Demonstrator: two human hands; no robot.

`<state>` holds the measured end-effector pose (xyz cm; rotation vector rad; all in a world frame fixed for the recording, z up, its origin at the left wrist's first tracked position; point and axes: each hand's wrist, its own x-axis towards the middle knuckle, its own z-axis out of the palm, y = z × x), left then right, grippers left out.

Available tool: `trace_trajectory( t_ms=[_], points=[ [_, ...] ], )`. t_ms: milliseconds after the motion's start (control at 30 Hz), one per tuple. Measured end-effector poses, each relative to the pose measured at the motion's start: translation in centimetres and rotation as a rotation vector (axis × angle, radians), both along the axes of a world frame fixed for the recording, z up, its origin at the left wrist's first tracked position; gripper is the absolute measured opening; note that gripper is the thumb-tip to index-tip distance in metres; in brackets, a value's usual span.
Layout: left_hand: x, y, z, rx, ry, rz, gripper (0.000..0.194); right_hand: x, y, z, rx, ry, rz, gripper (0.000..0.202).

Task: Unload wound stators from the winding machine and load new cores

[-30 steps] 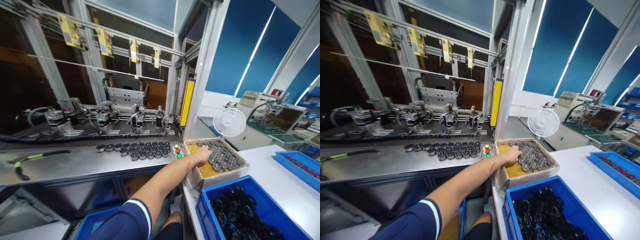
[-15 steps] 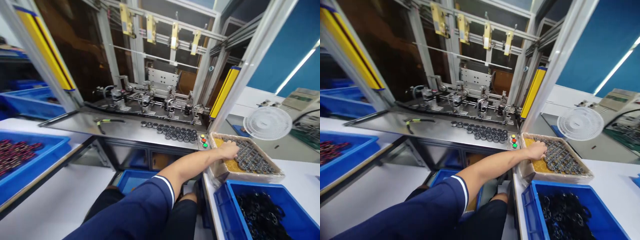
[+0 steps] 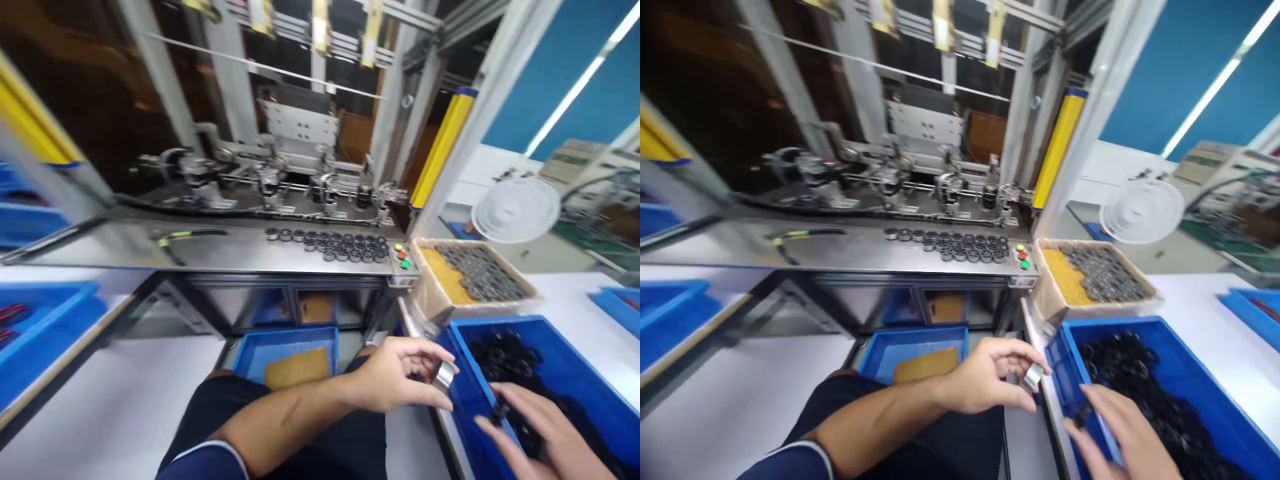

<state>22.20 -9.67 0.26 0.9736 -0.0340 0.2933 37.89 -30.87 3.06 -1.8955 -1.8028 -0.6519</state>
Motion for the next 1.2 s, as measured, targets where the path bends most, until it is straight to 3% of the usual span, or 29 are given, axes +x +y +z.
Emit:
trace_trajectory(
  t_ms=[100,200,500,667,1200],
  points=[
    [0.2,-1.6,1.0,0.054,-0.004,-0.108,0.065,-4.3,1.0,1.6,0.105,-0.013,0.066,0.019],
    [0.7,-2.9,1.0,0.049,0.04,-0.203,0.055,-5.7,1.1,1.7,0.174,0.082,0.117,0.023],
    [1.4,-3.8,0.5,-0.075,0.209,-0.277,0.073,-5.1,0.4,1.1,0.176,0.251,0.116,0.027],
    [1.4,-3.5,0.3,-0.083,0.216,-0.233,0.073,-4.7,0.1,0.6,0.098,0.227,0.123,0.038],
    [1.5,-3.3,-0.4,-0.088,0.212,-0.213,0.075,-4.2,0.6,0.8,0.065,0.138,0.13,0.035]
  ],
)
